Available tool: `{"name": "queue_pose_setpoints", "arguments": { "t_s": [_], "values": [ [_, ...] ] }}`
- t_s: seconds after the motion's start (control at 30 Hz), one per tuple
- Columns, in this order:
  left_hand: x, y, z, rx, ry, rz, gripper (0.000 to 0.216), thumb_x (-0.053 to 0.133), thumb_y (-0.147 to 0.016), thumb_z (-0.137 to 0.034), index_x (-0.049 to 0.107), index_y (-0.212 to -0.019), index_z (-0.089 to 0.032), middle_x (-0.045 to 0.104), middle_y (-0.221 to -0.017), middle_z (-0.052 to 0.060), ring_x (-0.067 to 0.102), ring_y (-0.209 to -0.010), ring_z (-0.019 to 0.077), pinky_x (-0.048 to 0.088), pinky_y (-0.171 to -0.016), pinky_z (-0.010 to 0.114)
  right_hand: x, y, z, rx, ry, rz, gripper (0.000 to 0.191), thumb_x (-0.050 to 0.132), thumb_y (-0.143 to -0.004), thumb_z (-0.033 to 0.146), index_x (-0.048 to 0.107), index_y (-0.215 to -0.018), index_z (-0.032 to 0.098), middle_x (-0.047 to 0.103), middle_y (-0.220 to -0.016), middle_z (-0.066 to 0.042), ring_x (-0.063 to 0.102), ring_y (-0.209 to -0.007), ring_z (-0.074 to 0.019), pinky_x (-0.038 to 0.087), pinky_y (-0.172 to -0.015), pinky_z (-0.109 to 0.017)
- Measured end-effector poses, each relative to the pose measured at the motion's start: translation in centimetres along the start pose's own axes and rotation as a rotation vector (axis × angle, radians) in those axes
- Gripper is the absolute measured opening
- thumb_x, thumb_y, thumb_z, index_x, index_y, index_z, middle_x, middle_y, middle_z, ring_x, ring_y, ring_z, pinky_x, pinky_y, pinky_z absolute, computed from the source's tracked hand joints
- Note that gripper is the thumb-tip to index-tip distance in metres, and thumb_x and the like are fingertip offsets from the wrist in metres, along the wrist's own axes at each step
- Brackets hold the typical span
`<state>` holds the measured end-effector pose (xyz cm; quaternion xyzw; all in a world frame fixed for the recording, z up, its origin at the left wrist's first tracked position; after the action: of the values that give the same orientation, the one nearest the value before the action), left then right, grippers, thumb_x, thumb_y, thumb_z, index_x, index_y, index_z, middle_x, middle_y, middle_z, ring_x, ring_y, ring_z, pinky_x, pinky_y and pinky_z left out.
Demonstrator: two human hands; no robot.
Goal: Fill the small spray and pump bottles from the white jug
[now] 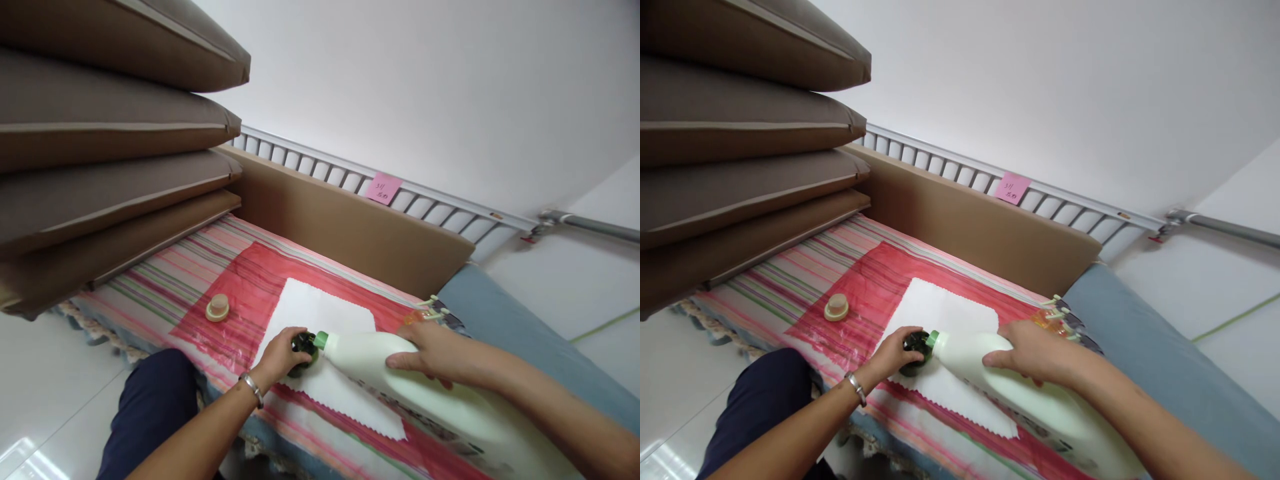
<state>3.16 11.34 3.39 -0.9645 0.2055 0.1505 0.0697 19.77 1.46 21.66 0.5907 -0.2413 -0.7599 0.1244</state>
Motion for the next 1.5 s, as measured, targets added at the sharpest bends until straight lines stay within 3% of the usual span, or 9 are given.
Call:
{"name": "queue_pose_setpoints", "arguments": {
  "t_s": [1.23,1.5],
  "values": [
    [0.1,-0.1,0.2,0.011,0.044,-0.006,0.059,0.077,-0.056,-0.023,0.061,-0.113,-0.024,0.062,-0.119,0.006,0.055,-0.111,0.0257,0.04,-0.097,0.034,-0.6,-0.1,0.5,-0.01,0.047,-0.017,0.029,0.058,-0.072,0.047,0.054,-0.07,0.018,0.055,-0.055,-0.001,0.052,-0.043,-0.0147,0.033,-0.035,-0.023],
    [0.0,-0.3,0.7,0.015,0.081,-0.02,0.059,0.078,-0.054,-0.021,0.062,-0.112,-0.024,0.063,-0.118,0.006,0.056,-0.11,0.0256,0.04,-0.097,0.035,0.5,-0.2,-0.8,-0.027,-0.107,-0.025,0.029,0.059,-0.071,0.046,0.057,-0.075,0.018,0.057,-0.059,-0.001,0.053,-0.045,-0.0149,0.037,-0.036,-0.023]
  ]
}}
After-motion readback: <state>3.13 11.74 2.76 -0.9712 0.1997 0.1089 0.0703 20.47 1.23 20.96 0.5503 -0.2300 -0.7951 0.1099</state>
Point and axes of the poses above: each hand's wrist, its own y-axis away from the middle knuckle, its own x-axis out of the palm, z = x × y, the point moved 10 cm from there along -y, towards the middle knuckle
